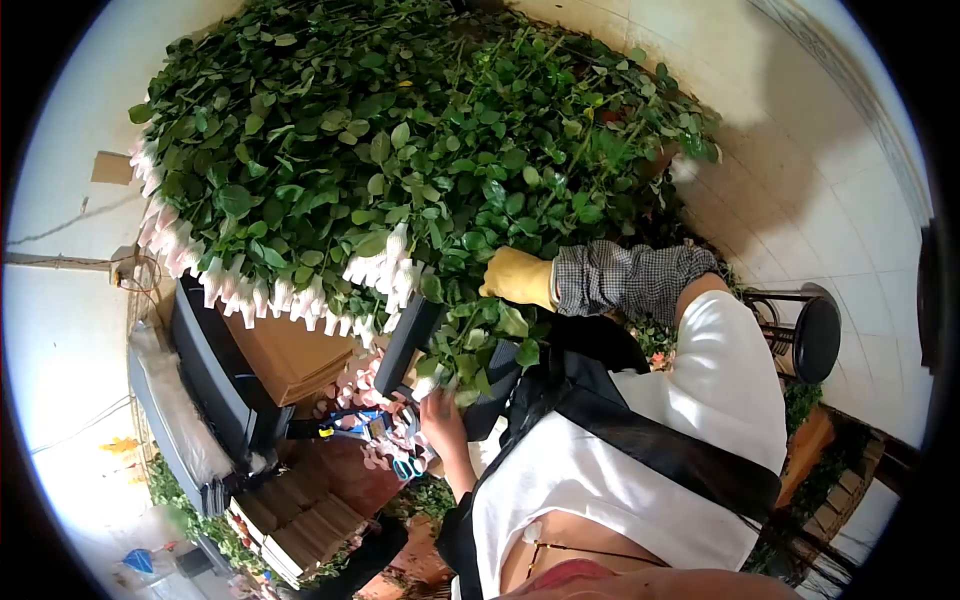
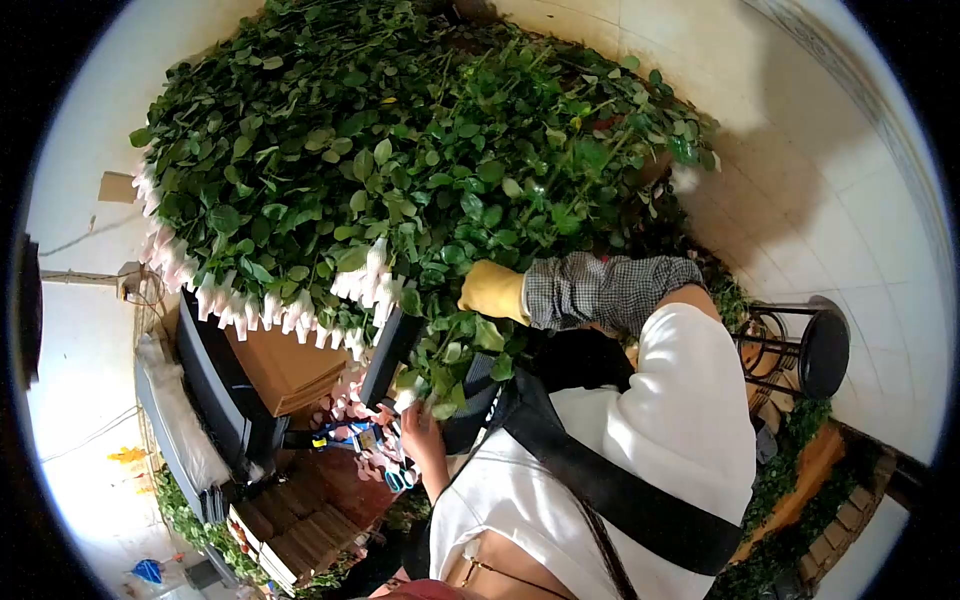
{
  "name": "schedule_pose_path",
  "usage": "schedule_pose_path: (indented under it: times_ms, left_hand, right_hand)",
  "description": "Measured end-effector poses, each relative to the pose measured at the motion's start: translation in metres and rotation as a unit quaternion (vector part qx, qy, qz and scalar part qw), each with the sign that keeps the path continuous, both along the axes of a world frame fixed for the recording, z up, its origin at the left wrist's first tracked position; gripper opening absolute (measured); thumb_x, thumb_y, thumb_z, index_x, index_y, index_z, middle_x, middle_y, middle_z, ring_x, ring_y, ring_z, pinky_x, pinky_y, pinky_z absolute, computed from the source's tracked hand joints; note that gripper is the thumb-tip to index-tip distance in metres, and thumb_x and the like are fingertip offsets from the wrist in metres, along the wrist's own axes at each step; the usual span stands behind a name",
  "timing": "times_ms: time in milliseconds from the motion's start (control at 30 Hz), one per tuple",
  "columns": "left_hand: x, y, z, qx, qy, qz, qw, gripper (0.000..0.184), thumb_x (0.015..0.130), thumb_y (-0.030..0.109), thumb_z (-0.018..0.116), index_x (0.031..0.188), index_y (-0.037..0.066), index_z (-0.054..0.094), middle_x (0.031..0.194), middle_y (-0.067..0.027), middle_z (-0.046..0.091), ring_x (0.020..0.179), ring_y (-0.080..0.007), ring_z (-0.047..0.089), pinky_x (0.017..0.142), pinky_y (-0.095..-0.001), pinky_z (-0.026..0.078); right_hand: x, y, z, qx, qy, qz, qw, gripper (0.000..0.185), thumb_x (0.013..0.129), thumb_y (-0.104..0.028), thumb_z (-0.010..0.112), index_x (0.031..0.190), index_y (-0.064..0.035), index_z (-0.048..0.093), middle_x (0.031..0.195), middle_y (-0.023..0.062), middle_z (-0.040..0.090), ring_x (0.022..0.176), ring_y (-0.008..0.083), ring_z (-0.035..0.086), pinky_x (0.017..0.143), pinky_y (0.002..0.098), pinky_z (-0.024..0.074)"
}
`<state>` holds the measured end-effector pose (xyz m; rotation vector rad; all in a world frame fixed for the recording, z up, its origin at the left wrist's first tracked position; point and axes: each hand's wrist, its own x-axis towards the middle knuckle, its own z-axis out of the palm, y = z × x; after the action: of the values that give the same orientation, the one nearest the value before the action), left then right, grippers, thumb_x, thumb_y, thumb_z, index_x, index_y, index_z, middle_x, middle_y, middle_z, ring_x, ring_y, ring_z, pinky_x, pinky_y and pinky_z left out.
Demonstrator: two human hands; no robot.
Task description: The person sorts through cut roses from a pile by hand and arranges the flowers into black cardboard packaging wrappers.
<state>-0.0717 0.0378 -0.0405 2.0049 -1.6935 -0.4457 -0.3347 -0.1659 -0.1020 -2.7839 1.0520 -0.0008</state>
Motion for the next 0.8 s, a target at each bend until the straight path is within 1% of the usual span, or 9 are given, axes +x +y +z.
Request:
schedule_pose_path:
  times_ms: [233,300,400,467,500,567,600,633,800]
  left_hand:
    - [0.001,-0.027,0.040,-0.037,-0.237,-0.196,0.951,0.022,0.081,0.014,0.072,0.100,0.004,0.069,0.123,-0.0210,0.053,0.111,-0.0423,0.050,0.098,-0.0532,0.040]
    - [0.023,-0.026,0.011,0.067,-0.134,-0.184,0.971,0.027,0.080,0.012,0.072,0.103,0.001,0.064,0.125,-0.0246,0.051,0.109,-0.0443,0.050,0.094,-0.0498,0.043]
    - [0.022,-0.022,0.000,-0.046,-0.128,-0.184,0.973,0.032,0.080,0.009,0.071,0.109,0.002,0.060,0.123,-0.0222,0.052,0.110,-0.0430,0.050,0.094,-0.0484,0.042]
    - [0.015,-0.011,0.000,-0.028,0.009,-0.074,0.997,0.049,0.077,0.007,0.074,0.122,0.003,0.055,0.125,-0.0210,0.052,0.115,-0.0425,0.049,0.098,-0.0475,0.041]
    - [0.011,-0.010,-0.001,-0.019,0.044,-0.021,0.999,0.056,0.076,0.006,0.075,0.127,0.003,0.052,0.126,-0.0209,0.051,0.116,-0.0425,0.049,0.100,-0.0473,0.041]
    - [0.015,-0.009,-0.010,-0.011,-0.030,-0.034,0.999,0.061,0.075,0.004,0.075,0.131,0.004,0.051,0.127,-0.0220,0.050,0.116,-0.0433,0.049,0.099,-0.0473,0.042]
    - [0.011,-0.013,-0.004,-0.011,-0.035,-0.037,0.999,0.060,0.075,0.005,0.075,0.130,0.004,0.052,0.125,-0.0222,0.050,0.114,-0.0429,0.051,0.096,-0.0467,0.044]
    - [0.010,-0.011,0.006,-0.004,-0.044,-0.041,0.998,0.059,0.075,0.005,0.075,0.129,0.004,0.053,0.123,-0.0224,0.051,0.112,-0.0425,0.053,0.094,-0.0461,0.046]
    - [0.008,-0.016,0.005,-0.016,-0.024,-0.043,0.999,0.055,0.075,0.004,0.074,0.127,0.005,0.054,0.115,-0.0213,0.053,0.104,-0.0411,0.056,0.087,-0.0447,0.049]
  right_hand:
    - [-0.006,0.015,-0.003,-0.030,-0.128,-0.003,0.991,0.013,0.082,-0.011,0.056,0.078,-0.0187,0.066,0.067,0.0061,0.062,0.073,0.0294,0.062,0.071,0.0400,0.0465]
    - [-0.007,0.019,0.001,0.017,-0.110,-0.058,0.992,0.022,0.081,-0.011,0.058,0.093,-0.0206,0.074,0.073,0.0083,0.067,0.074,0.0300,0.067,0.064,0.0439,0.0495]
    - [0.000,0.031,0.064,0.055,-0.061,-0.088,0.993,0.022,0.083,-0.010,0.058,0.092,-0.0173,0.077,0.081,0.0113,0.071,0.078,0.0300,0.068,0.068,0.0440,0.0528]
    - [-0.003,0.031,0.012,0.089,-0.135,-0.114,0.980,0.023,0.082,-0.006,0.057,0.092,-0.0141,0.076,0.082,0.0146,0.069,0.079,0.0319,0.068,0.070,0.0449,0.0528]
    - [-0.004,0.020,0.013,0.158,0.071,-0.058,0.983,0.022,0.081,-0.007,0.059,0.097,-0.0075,0.073,0.089,0.0163,0.070,0.085,0.0343,0.067,0.075,0.0443,0.0532]
    - [-0.005,0.002,-0.021,0.207,0.011,-0.032,0.978,0.024,0.085,-0.015,0.061,0.104,-0.0027,0.069,0.096,0.0168,0.069,0.091,0.0372,0.065,0.080,0.0447,0.0525]
    - [-0.015,-0.004,0.008,0.254,-0.070,-0.009,0.965,0.034,0.089,-0.023,0.062,0.116,-0.0018,0.063,0.104,0.0181,0.069,0.097,0.0394,0.064,0.085,0.0459,0.0515]
    - [-0.018,-0.019,0.076,0.353,0.029,0.038,0.934,0.045,0.093,-0.029,0.060,0.130,-0.0034,0.056,0.119,0.0187,0.065,0.107,0.0368,0.063,0.092,0.0440,0.0501]
    - [-0.010,-0.105,0.153,0.250,-0.310,0.089,0.913,0.056,0.089,-0.028,0.069,0.139,-0.0121,0.050,0.132,0.0153,0.060,0.118,0.0262,0.060,0.097,0.0401,0.0506]
